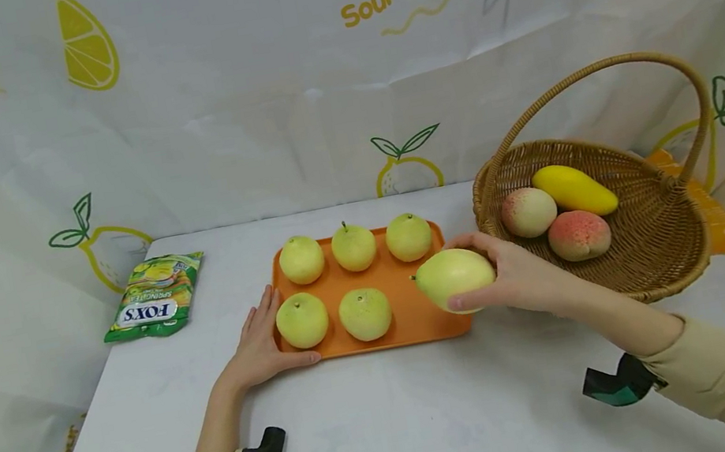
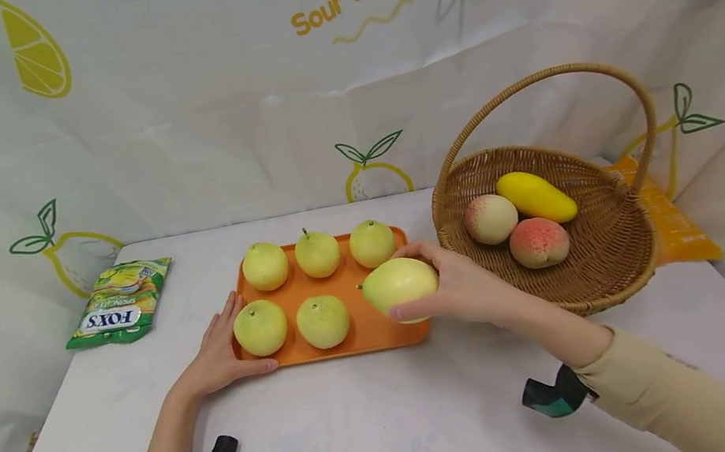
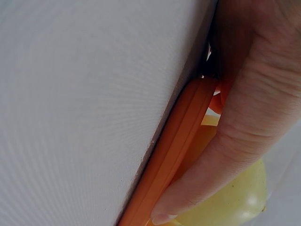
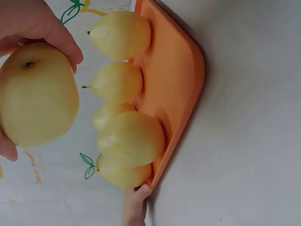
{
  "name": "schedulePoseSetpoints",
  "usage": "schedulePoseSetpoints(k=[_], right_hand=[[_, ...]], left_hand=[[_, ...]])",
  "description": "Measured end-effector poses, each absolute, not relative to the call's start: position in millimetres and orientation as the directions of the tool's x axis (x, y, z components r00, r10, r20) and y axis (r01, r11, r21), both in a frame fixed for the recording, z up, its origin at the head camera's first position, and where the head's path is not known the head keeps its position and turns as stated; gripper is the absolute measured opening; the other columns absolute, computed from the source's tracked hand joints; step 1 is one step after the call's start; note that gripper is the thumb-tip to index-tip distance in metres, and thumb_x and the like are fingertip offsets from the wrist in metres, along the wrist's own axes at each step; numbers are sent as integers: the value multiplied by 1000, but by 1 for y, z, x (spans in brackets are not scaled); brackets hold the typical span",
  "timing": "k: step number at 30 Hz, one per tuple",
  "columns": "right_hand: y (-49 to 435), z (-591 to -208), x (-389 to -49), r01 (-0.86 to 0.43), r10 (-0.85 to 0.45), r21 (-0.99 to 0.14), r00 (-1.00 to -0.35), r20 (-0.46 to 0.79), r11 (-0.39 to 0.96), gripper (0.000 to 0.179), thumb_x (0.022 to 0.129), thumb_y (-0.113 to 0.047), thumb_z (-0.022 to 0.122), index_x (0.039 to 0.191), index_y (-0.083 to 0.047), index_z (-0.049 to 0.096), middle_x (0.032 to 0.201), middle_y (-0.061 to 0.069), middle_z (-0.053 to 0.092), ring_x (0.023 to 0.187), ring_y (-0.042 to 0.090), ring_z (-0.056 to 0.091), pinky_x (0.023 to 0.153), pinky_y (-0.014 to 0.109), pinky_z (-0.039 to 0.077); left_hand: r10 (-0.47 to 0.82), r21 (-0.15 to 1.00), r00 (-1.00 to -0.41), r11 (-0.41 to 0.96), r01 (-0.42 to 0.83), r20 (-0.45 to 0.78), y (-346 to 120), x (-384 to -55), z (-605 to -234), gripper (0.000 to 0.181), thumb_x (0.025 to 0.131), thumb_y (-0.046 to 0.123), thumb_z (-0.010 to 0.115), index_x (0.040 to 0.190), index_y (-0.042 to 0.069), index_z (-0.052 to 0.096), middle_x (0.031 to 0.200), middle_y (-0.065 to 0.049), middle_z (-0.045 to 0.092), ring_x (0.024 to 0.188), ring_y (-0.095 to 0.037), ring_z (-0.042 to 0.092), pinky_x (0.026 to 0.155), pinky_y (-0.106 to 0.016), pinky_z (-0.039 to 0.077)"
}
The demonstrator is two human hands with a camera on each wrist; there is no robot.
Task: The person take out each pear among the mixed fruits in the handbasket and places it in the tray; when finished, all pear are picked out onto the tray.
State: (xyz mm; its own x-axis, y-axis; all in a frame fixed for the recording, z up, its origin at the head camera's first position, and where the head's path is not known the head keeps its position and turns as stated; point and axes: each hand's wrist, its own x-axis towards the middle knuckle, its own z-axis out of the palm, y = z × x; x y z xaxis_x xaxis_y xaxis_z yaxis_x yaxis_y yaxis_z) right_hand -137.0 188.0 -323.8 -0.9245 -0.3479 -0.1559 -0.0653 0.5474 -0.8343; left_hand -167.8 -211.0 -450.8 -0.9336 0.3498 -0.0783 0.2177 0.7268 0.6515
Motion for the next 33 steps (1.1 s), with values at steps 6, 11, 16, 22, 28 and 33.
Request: schedulePoseSetpoints(k=[6,11,16,22,28,33], right_hand=[[180,-340,-139,-63,-366,-828,-914,-177,557,72,76,-41,83,135,-20,48,117,7,59,99,23,57,84,37,48],[175,-355,-143,-103,-378,-793,-910,-168,600,70,75,-46,82,134,-23,51,110,4,62,94,20,59,81,37,48],[172,-370,-146,-125,-361,-778,-922,-138,616,70,72,-48,83,131,-25,53,110,3,62,94,20,58,80,37,48],[168,-383,-147,-135,-334,-772,-937,-104,621,72,70,-50,84,130,-23,53,114,4,62,98,21,58,81,38,48],[166,-394,-149,-165,-326,-771,-943,-59,615,70,71,-48,85,129,-21,54,117,6,62,104,25,57,83,41,48],[166,-398,-150,-166,-329,-796,-943,-44,582,70,72,-42,85,129,-18,52,123,8,58,111,29,55,87,45,48]], left_hand=[[349,646,-933,732,215,-85,-211,-168,-451,134,66,60,83,156,4,2,163,-11,-7,149,-25,-7,117,-49,-4],[348,644,-933,735,214,-87,-211,-168,-451,134,66,60,83,156,4,2,163,-10,-7,149,-25,-7,117,-48,-4],[348,645,-934,734,215,-85,-212,-169,-452,133,66,60,83,156,4,2,163,-11,-7,149,-27,-7,117,-50,-4],[346,646,-934,733,213,-84,-212,-169,-452,133,66,60,83,156,4,3,163,-11,-7,149,-27,-6,117,-50,-4],[345,643,-934,737,209,-92,-212,-168,-452,134,65,61,83,156,4,2,163,-10,-7,149,-25,-7,117,-48,-5],[349,637,-934,738,223,-78,-212,-168,-452,133,65,60,83,156,2,5,163,-11,-6,149,-25,-5,117,-48,-4]])
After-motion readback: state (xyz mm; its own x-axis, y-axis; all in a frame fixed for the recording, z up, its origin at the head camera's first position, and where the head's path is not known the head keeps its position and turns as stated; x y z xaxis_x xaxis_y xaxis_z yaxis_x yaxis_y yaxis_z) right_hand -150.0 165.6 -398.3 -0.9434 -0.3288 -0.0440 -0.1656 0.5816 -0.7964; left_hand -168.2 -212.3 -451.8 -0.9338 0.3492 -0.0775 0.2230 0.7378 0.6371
